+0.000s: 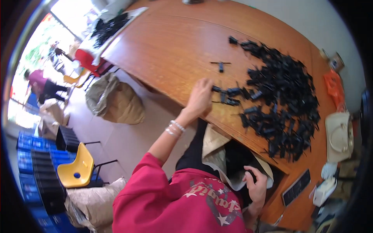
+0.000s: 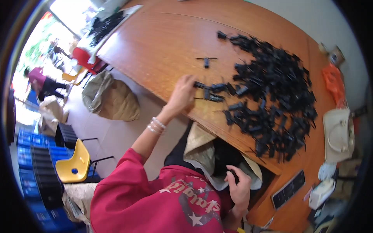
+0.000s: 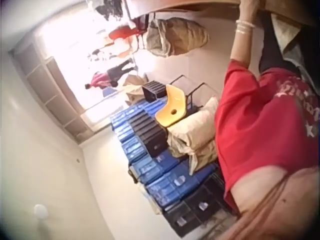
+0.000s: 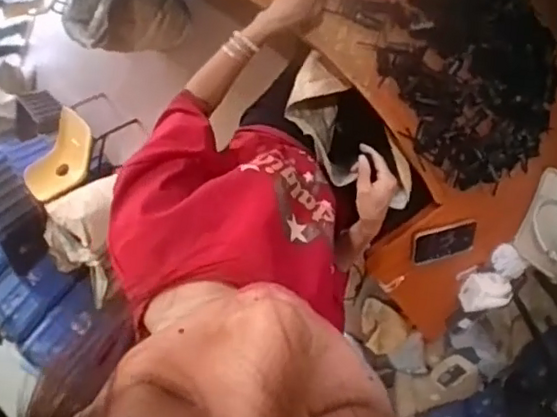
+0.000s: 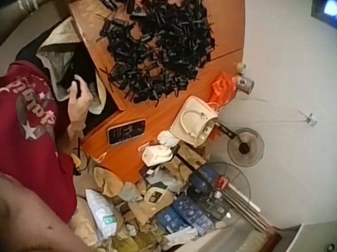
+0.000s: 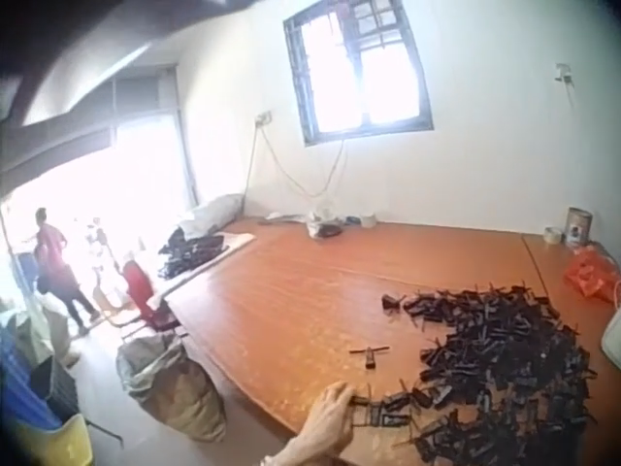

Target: The recorder is sorting and inspecting small black plastic components from a pile on a workbench into a bag.

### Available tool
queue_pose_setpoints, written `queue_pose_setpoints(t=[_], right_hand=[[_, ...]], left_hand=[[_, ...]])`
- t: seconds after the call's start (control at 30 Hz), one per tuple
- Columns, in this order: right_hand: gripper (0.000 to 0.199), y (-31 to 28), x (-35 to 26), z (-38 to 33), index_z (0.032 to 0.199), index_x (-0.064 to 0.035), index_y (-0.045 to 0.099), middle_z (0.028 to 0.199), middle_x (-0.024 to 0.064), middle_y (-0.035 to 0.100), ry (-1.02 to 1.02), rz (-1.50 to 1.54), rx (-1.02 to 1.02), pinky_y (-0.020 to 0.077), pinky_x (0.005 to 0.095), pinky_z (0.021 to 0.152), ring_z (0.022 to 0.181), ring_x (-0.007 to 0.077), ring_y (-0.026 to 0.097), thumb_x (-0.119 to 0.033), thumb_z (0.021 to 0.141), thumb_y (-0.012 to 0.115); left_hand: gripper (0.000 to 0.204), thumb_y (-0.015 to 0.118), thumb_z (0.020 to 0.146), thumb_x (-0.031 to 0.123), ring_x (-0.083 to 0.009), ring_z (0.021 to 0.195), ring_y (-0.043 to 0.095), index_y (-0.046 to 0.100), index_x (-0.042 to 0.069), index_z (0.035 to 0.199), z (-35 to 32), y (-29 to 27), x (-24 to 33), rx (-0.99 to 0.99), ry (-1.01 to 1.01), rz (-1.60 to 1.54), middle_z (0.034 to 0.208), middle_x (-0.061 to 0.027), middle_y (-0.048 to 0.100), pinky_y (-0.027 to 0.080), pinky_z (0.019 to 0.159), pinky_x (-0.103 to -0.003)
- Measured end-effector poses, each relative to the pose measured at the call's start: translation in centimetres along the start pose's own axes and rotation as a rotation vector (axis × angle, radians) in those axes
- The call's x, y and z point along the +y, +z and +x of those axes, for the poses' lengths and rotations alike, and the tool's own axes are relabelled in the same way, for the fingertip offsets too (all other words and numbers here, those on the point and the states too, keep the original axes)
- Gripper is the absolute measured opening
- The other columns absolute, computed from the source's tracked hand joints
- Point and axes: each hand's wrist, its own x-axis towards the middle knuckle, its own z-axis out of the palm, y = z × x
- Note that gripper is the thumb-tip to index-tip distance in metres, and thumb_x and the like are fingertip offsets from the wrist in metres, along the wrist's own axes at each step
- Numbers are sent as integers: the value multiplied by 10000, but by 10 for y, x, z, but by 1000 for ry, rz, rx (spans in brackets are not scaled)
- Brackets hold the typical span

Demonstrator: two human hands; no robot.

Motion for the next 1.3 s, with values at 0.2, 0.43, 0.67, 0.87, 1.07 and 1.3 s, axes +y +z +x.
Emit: queue_pose_setpoints(t=[0.2, 0.43, 0.67, 0.87, 1.07, 1.3], right_hand=[[210, -1, 8, 2, 1022, 35, 613, 632, 14, 570, -35, 0, 6, 299, 175, 425, 460, 20, 397, -55, 848, 538], [100, 2, 13, 9, 745, 1, 537, 587, 15, 514, 14, 137, 265, 365, 214, 492, 525, 79, 483, -34, 797, 615], [305, -3, 12, 8, 1007, 29, 591, 648, 31, 508, -312, 173, 251, 374, 207, 484, 525, 100, 465, -2, 703, 606], [182, -17, 6, -7, 893, 49, 637, 846, 135, 652, -510, -289, 216, 480, 313, 656, 763, 215, 595, -83, 775, 682], [130, -18, -10, -3, 854, 41, 634, 768, 106, 644, -540, -286, 28, 479, 305, 628, 664, 199, 587, -78, 802, 650], [145, -25, 5, 1, 845, 35, 644, 727, 89, 623, -446, -56, -34, 466, 278, 628, 661, 180, 571, -99, 797, 671]], left_hand=[[238, 574, 706, 55, -308, 888, 564, 565, -12, 935, 23, -10, -5, -126, -182, -252, 933, -179, 568, 458, 816, -362], [251, 709, 727, 120, -91, 656, 531, 616, 28, 941, 24, -34, 32, 182, -326, -722, 733, -19, 591, 456, 606, -231], [366, 680, 805, 323, -109, 809, 569, 620, -19, 919, -58, -15, 130, -1023, -33, -1410, 867, -43, 629, 458, 725, -271], [437, 600, 859, 386, -160, 621, 629, 602, -42, 768, -100, 2, 174, -1220, -394, -1840, 652, -70, 608, 510, 572, -263], [303, 667, 817, 184, -213, 687, 646, 560, -97, 857, -110, -4, 161, -1260, -279, -2101, 763, -143, 624, 522, 636, -279], [350, 748, 738, 137, -183, 657, 628, 547, -89, 914, -113, -9, 164, -1222, -306, -2165, 750, -121, 616, 511, 594, -265]])
